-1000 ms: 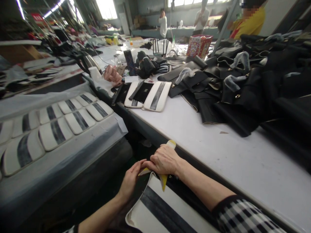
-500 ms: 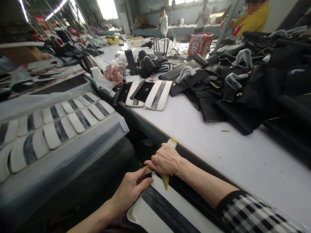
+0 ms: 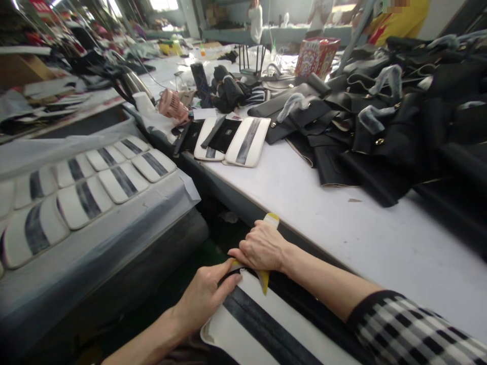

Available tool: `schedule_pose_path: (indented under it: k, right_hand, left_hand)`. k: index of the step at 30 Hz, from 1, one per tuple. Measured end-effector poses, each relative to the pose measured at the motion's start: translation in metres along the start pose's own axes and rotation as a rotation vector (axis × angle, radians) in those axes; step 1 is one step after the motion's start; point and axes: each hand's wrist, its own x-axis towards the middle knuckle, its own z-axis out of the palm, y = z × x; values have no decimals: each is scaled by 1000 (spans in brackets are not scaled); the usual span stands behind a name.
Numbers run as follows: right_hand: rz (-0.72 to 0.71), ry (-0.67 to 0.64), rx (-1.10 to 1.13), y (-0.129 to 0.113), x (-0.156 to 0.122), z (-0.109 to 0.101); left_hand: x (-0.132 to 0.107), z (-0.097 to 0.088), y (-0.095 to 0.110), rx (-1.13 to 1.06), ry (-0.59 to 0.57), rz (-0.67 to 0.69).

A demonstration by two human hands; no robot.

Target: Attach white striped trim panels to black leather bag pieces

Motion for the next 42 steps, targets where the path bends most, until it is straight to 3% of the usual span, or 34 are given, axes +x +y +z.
schedule_pose_path:
  k: [11, 19, 22, 27, 29, 33, 39, 42]
  right_hand:
    - [2, -57, 28, 2, -2, 2]
    - [166, -131, 89, -19, -17, 0]
    - [284, -144, 88, -33, -23, -1]
    - [392, -132, 98, -47, -32, -3]
    - [401, -132, 123, -48, -34, -4]
    - [531, -111, 385, -44, -44, 2]
    - [796, -97, 685, -23, -74, 26]
    - [790, -34, 834, -18, -81, 27]
  left_hand:
    - [1, 2, -5, 131, -33, 87]
    - [2, 4, -6, 171, -21, 140]
    - [1, 4, -7, -20, -1, 101]
    - [10, 12, -12, -855, -105, -145]
    - [18, 15, -15, -1073, -150, -196]
    - [28, 15, -19, -1086, -176, -178]
    - [28, 18, -25, -1086, -251, -209]
    - [28, 18, -26, -986, -233, -170]
